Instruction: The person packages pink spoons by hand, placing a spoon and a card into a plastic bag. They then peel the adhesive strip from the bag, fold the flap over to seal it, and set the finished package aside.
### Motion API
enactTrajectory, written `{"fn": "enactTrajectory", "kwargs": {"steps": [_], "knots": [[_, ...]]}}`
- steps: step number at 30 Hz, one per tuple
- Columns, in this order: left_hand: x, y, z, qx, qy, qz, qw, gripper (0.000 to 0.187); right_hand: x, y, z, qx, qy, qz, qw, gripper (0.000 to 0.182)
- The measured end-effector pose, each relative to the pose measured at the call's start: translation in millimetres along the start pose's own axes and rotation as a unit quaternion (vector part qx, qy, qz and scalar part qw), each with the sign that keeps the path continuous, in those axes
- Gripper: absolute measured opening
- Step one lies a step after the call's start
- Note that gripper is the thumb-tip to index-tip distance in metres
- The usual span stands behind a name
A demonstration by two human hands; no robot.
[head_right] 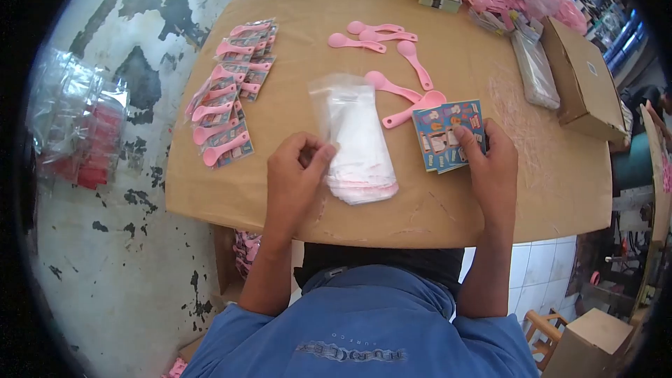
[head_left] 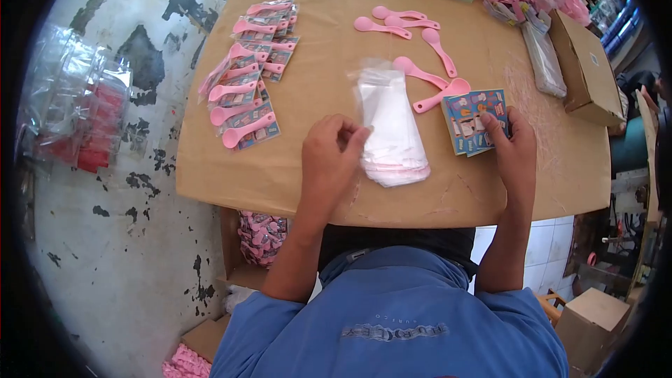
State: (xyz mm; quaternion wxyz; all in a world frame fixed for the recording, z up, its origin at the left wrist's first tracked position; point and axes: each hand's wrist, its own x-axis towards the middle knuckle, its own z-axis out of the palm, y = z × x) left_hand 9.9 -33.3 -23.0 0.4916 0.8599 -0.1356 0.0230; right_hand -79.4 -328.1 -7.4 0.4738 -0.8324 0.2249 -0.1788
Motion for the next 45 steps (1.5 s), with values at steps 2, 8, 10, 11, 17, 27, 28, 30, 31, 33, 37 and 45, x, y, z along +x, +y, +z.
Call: {"fn": "enactTrajectory", "kwargs": {"steps": [2,8,10,11,17,27,28,30,31,33,37,45], "knots": [[-1.4,1.3,-2.8,-0.029,0.020,0.008,0.999,0.020,-0.2,2.6,0.0,-0.003,0.011,0.000,1.000,0.030],[-4.9,-1.6,-7.6,-0.057,0.061,0.013,0.996,0.021,-6.0,-12.4,-5.3,-0.017,0.149,-0.110,0.983,0.032],[-5.1,-3.6,-6.6,-0.086,0.071,0.019,0.994,0.021,-13.6,-23.3,-1.9,0.064,0.156,-0.102,0.980,0.032],[-5.2,-6.1,-4.8,-0.114,0.074,0.021,0.991,0.020,-16.2,-26.7,0.8,0.113,0.149,-0.108,0.976,0.032],[-8.0,-0.5,-10.6,-0.262,-0.026,-0.087,0.961,0.018,-47.8,-60.0,30.0,0.230,-0.066,-0.086,0.967,0.028],[-11.0,-8.8,-15.0,-0.146,-0.040,-0.028,0.988,0.025,-56.3,-79.2,58.1,0.114,-0.214,-0.146,0.959,0.027],[-10.4,-8.4,-14.3,-0.141,-0.033,-0.030,0.989,0.025,-58.7,-80.4,59.4,0.096,-0.218,-0.161,0.958,0.027],[-9.6,-7.0,-14.9,-0.129,-0.016,-0.035,0.991,0.026,-63.6,-77.3,64.7,0.051,-0.240,-0.197,0.949,0.026],[-9.3,-5.7,-16.4,-0.126,-0.001,-0.033,0.992,0.025,-66.1,-75.1,67.5,0.022,-0.247,-0.211,0.946,0.026],[-8.6,-4.0,-19.0,-0.119,0.028,-0.029,0.992,0.024,-67.5,-74.1,69.8,-0.026,-0.255,-0.223,0.941,0.025],[-4.0,-19.4,-23.4,-0.322,0.144,-0.032,0.935,0.016,-69.2,-73.2,71.2,-0.054,-0.258,-0.213,0.941,0.024],[2.3,-13.9,-26.8,-0.622,0.112,-0.105,0.768,0.023,-58.4,-73.0,63.1,0.135,-0.174,-0.123,0.968,0.016]]}}
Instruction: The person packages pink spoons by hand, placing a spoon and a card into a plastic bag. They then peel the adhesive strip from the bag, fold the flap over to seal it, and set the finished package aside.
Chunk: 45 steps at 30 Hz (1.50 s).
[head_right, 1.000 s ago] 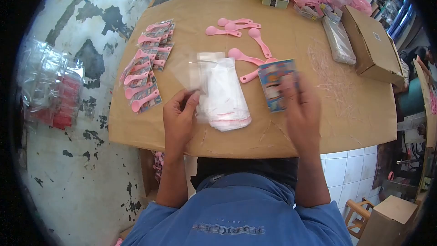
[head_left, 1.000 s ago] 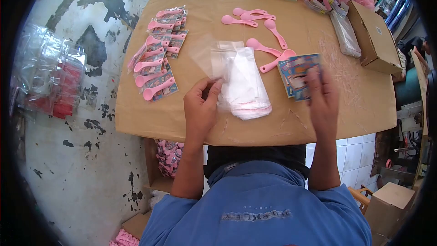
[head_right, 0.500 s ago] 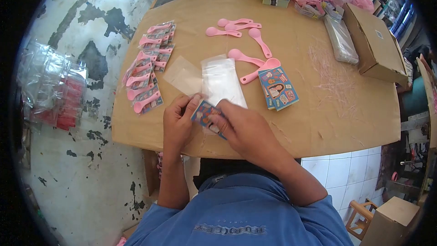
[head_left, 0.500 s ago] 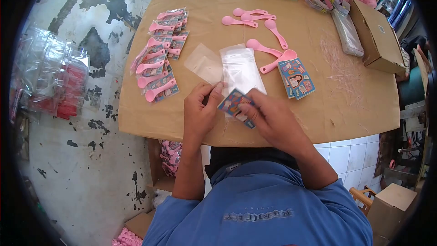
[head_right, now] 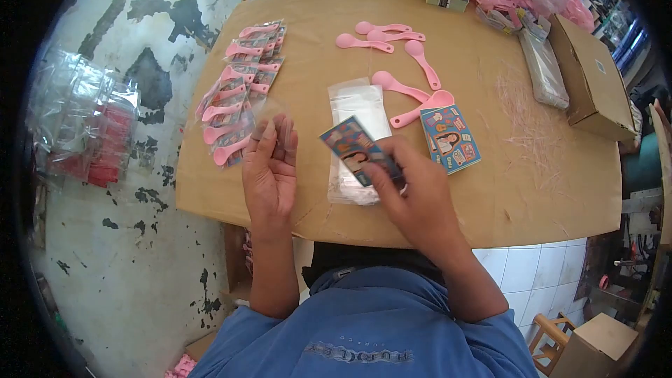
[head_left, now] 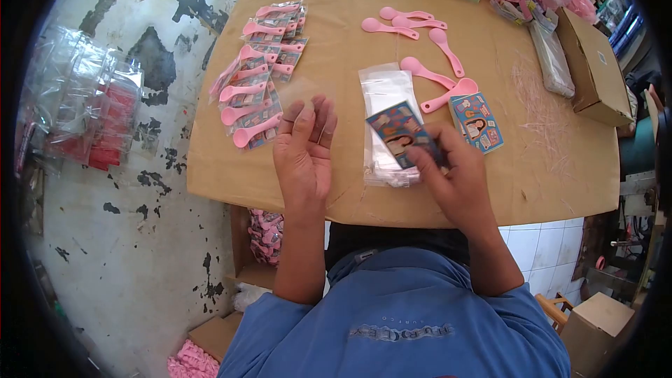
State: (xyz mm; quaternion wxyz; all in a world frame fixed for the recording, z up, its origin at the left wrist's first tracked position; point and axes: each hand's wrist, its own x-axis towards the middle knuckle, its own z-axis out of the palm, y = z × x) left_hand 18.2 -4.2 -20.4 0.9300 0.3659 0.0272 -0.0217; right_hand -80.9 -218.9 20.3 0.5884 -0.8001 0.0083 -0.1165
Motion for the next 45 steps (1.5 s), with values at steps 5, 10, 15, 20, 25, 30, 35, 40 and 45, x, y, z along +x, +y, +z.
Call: {"fn": "enactTrajectory", "kwargs": {"steps": [5,10,15,20,25,30,35,40,45], "knots": [[-8.8,-15.2,9.4,-0.007,-0.010,-0.029,1.000,0.028,6.6,10.6,-7.2,0.089,0.015,0.068,0.994,0.020],[-26.2,-25.6,31.3,0.020,-0.024,-0.053,0.998,0.034,13.0,6.5,-8.7,0.138,-0.023,0.102,0.985,0.020],[-33.2,-29.4,35.5,0.035,-0.053,-0.066,0.996,0.037,13.2,3.2,4.6,0.222,0.034,0.082,0.971,0.017],[-34.6,-33.3,42.6,0.053,-0.062,-0.036,0.996,0.037,3.6,8.2,-14.0,0.103,-0.026,0.076,0.991,0.020],[-37.4,-38.1,44.4,0.079,-0.086,-0.039,0.992,0.036,2.4,5.1,-27.2,0.077,-0.065,0.098,0.990,0.030],[-42.1,-41.8,48.6,0.062,-0.095,-0.044,0.993,0.035,1.4,18.2,-17.5,0.270,0.013,0.073,0.960,0.030],[-53.5,-49.6,53.7,0.058,-0.100,-0.056,0.992,0.034,1.3,11.7,-4.6,0.284,0.051,0.062,0.956,0.025],[-63.0,-50.3,52.1,0.089,-0.113,-0.023,0.989,0.031,3.6,10.5,9.6,0.263,0.053,0.045,0.962,0.022],[-58.7,-44.1,56.3,0.050,-0.143,-0.017,0.988,0.048,-3.3,5.8,14.3,0.289,0.042,0.058,0.955,0.022]]}}
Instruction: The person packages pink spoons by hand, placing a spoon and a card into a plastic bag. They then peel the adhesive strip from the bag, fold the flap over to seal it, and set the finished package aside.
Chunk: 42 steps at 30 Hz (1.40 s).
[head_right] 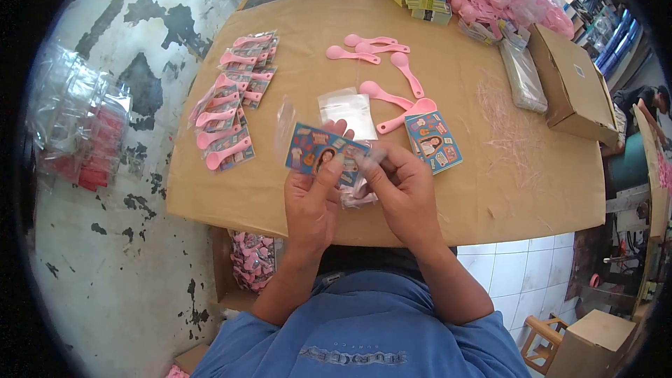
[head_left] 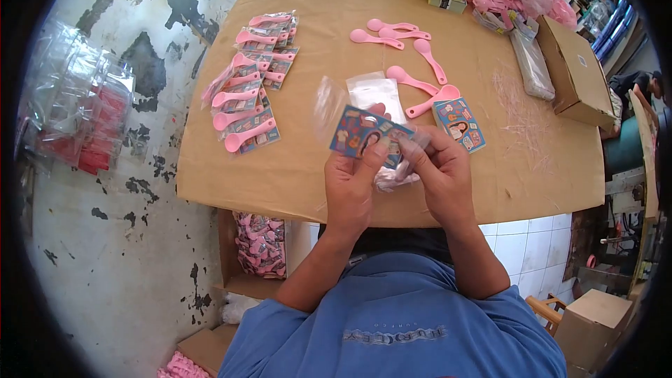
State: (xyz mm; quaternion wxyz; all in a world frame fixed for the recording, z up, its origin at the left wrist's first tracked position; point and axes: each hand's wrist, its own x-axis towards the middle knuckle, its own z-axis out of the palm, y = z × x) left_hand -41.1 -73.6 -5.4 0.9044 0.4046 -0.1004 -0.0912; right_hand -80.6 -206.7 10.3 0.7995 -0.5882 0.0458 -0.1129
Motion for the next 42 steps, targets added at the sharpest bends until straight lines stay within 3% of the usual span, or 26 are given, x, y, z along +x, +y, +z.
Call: {"fn": "enactTrajectory", "kwargs": {"steps": [5,11,16,22,25,26,29,32,36,38,42], "knots": [[6.6,14.3,6.8,-0.109,0.003,0.053,0.993,0.057,-7.5,2.4,1.8,0.026,0.005,0.046,0.999,0.019],[10.5,10.7,10.7,-0.148,0.004,0.044,0.988,0.061,-12.3,-0.8,7.0,0.017,0.001,0.083,0.996,0.018],[9.9,-0.4,8.3,-0.190,-0.048,0.018,0.980,0.057,-13.9,-5.1,4.7,-0.016,-0.008,0.109,0.994,0.023],[8.0,-3.4,14.5,-0.220,-0.040,-0.008,0.975,0.054,-13.7,12.9,0.2,-0.074,0.021,0.015,0.997,0.024],[9.6,-1.8,12.7,-0.206,0.006,-0.004,0.979,0.050,-11.8,4.5,19.2,-0.090,0.123,-0.094,0.984,0.023],[10.4,0.6,10.4,-0.198,0.025,-0.003,0.980,0.048,-12.0,3.1,14.1,-0.144,0.089,-0.105,0.980,0.023],[19.6,5.9,-24.5,-0.223,0.124,0.006,0.967,0.039,-8.8,-8.4,-12.2,-0.299,-0.006,-0.149,0.943,0.017],[28.1,22.6,-55.8,-0.201,0.182,0.061,0.961,0.033,11.8,-30.4,-32.8,-0.366,0.053,-0.177,0.912,0.010],[20.9,34.4,-53.1,-0.173,0.163,0.086,0.967,0.036,65.7,-61.4,-58.7,-0.513,0.018,-0.147,0.845,0.013],[15.7,32.4,-45.7,-0.155,0.155,0.088,0.972,0.037,96.9,-53.6,-75.6,-0.573,-0.029,-0.125,0.809,0.019],[10.2,28.7,-41.5,-0.125,0.142,0.094,0.977,0.039,143.4,-27.6,-91.9,-0.687,-0.016,-0.134,0.714,0.018]]}}
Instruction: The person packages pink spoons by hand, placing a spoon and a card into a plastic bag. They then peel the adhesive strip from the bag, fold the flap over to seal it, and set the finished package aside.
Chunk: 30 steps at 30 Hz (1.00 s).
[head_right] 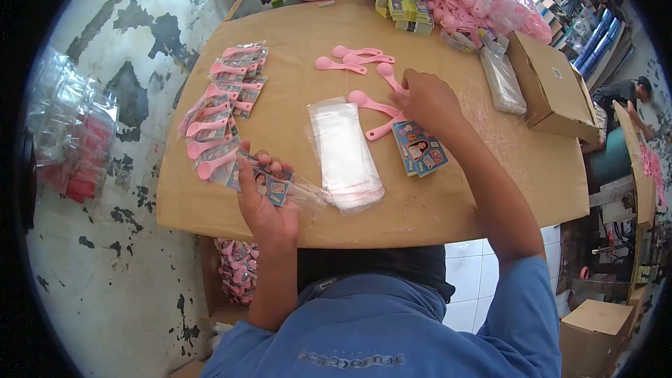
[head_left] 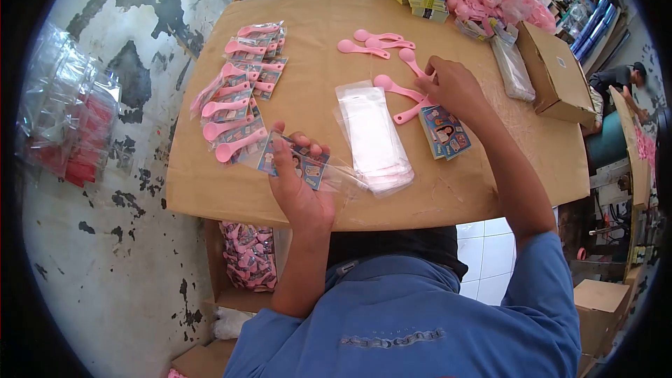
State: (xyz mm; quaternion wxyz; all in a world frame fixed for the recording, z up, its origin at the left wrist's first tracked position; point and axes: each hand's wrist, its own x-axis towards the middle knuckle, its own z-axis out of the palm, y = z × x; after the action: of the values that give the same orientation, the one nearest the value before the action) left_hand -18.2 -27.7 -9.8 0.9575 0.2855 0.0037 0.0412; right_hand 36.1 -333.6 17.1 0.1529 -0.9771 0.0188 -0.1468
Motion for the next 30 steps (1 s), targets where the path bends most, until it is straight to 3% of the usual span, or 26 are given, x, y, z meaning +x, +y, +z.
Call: {"fn": "enactTrajectory", "kwargs": {"steps": [2,5,9,11,15,24,27,30], "knots": [[-1.1,1.9,-0.1,0.019,-0.001,0.011,1.000,0.039,13.7,3.6,9.0,-0.036,-0.039,0.016,0.998,0.019],[1.8,5.2,-1.4,0.029,0.014,0.028,0.999,0.041,30.2,11.4,6.8,0.020,-0.087,0.024,0.996,0.022],[14.1,12.0,-2.5,0.015,0.000,0.041,0.999,0.044,19.1,16.5,-6.6,0.172,-0.021,-0.014,0.985,0.021],[22.0,14.6,-8.5,0.017,-0.003,0.054,0.998,0.049,-16.1,-12.0,-35.4,0.321,-0.053,0.021,0.945,0.019],[32.2,10.9,-5.1,-0.031,0.012,0.056,0.998,0.049,-97.0,-56.7,-58.7,0.494,-0.158,0.077,0.852,0.023],[13.1,-16.8,18.3,-0.020,-0.038,-0.006,0.999,0.048,-137.5,-81.3,-37.0,0.581,-0.214,0.113,0.777,0.020],[11.3,-16.1,19.5,-0.015,-0.028,-0.003,1.000,0.050,-138.3,-79.0,-37.8,0.531,-0.181,0.101,0.821,0.020],[17.1,-11.0,18.3,-0.006,-0.016,0.027,0.999,0.052,-143.6,-67.8,-37.3,0.553,-0.169,0.141,0.804,0.021]]}}
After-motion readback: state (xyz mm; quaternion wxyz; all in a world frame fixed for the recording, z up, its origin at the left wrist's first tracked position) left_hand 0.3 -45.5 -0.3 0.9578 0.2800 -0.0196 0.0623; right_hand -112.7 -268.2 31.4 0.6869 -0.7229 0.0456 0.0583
